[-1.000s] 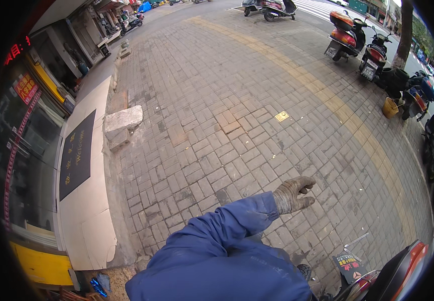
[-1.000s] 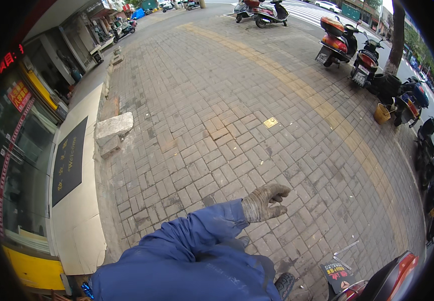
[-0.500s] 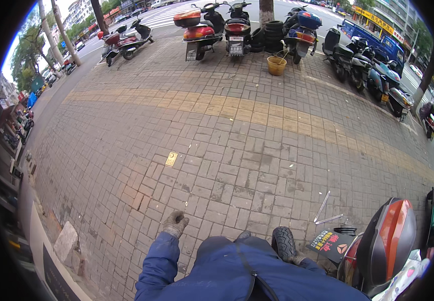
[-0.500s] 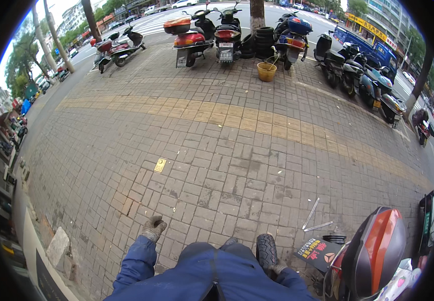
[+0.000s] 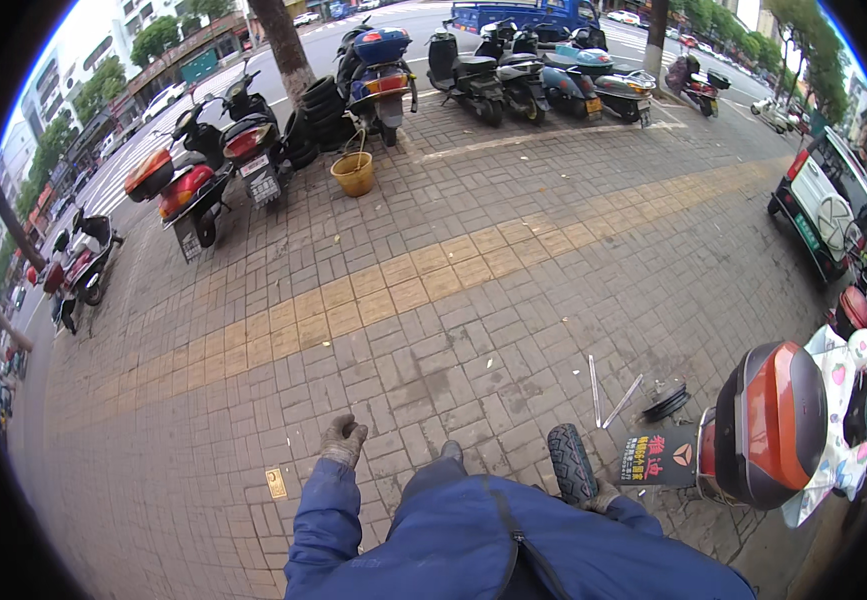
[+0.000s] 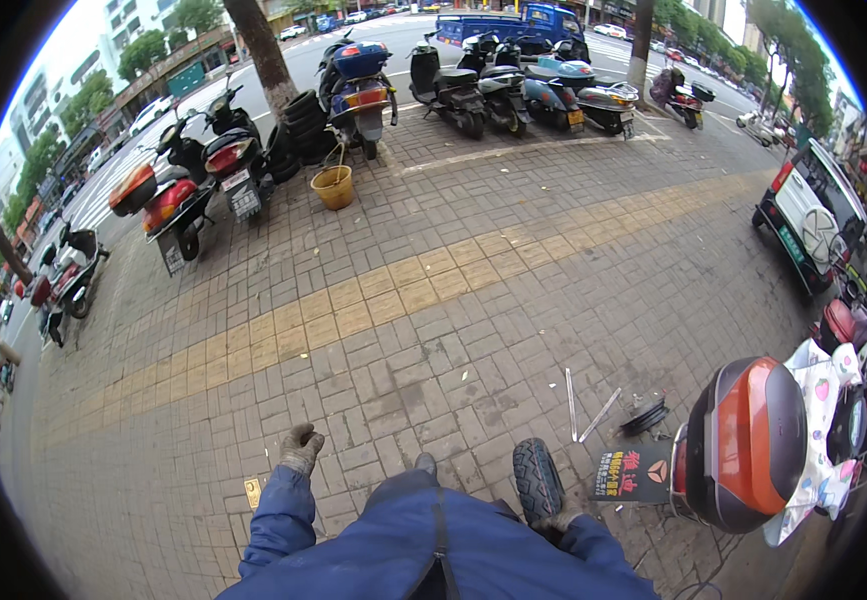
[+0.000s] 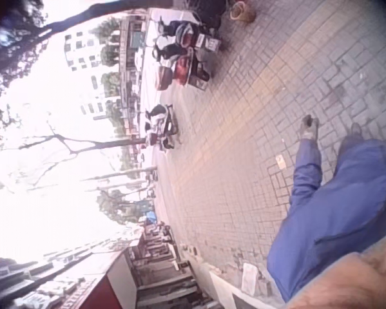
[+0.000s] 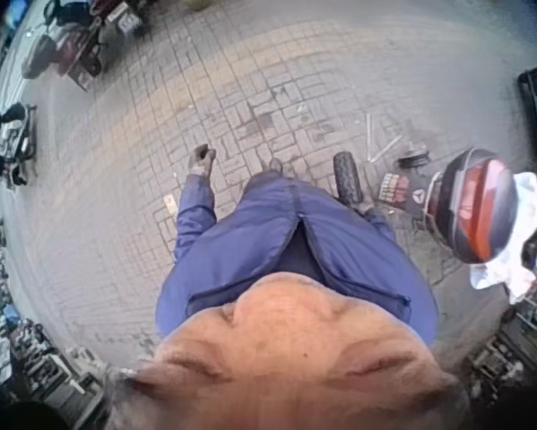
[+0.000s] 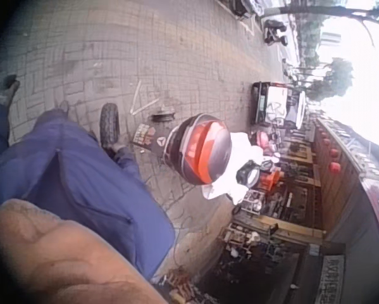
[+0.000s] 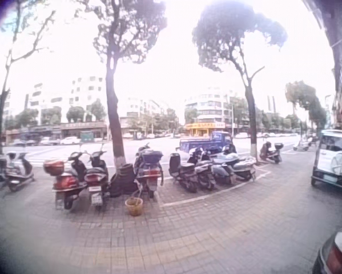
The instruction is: The person walks to a scooter, picks up a tire, and mounts it onto the rear wheel hub. They then use a long metal bar to tighten the wheel nut, repeatedly rotating the bar to secure the wheel in place.
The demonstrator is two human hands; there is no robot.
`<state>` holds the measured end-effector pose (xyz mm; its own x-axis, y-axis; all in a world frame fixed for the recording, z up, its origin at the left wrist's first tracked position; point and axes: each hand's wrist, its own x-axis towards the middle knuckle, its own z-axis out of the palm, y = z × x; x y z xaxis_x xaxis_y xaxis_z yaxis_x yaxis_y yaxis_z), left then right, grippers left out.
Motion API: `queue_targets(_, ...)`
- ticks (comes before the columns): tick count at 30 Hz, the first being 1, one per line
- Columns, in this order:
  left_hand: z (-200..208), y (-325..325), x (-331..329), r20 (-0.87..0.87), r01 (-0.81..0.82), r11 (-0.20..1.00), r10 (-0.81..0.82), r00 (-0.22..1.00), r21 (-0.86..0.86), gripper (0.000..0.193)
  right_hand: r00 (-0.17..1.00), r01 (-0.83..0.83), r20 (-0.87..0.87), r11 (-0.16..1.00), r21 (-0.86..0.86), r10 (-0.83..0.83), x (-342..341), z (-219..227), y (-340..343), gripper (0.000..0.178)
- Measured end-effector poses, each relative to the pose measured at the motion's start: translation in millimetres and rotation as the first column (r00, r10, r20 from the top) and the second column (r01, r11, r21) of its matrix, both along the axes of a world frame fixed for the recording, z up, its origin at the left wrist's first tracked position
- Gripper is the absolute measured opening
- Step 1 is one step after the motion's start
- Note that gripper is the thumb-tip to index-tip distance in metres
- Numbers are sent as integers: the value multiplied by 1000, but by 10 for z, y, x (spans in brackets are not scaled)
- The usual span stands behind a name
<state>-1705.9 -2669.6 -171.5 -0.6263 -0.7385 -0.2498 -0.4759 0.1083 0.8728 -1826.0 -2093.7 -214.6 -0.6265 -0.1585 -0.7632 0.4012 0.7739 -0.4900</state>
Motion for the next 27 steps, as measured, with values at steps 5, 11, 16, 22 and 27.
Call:
queue_targets(5, 156, -230, -1976, -177, 385, 920, -368, 913, 75, 44, 940, 337, 61, 941, -22, -335, -35, 116, -236, 96)
queue_targets(11, 237, -107, -3830, -227, 622, 775, -590, 775, 110, 45, 845, 521, 68, 845, 117, -531, 80, -328, -276, 83)
queue_targets(16, 45, 159, -4974, -139, 668, 725, -654, 744, 164, 46, 637, 725, 262, 679, 118, -725, -19, -736, -231, 78)
queue_targets(22, -180, 458, -5840, -5, 634, 732, -654, 757, 250, 43, 470, 876, 257, 481, -22, -844, -893, -646, -140, 65)
queue_targets(27, -345, 986, -6813, 33, 751, 586, -795, 606, 305, 39, 470, 871, 168, 486, 68, -867, -1653, -298, -65, 94)
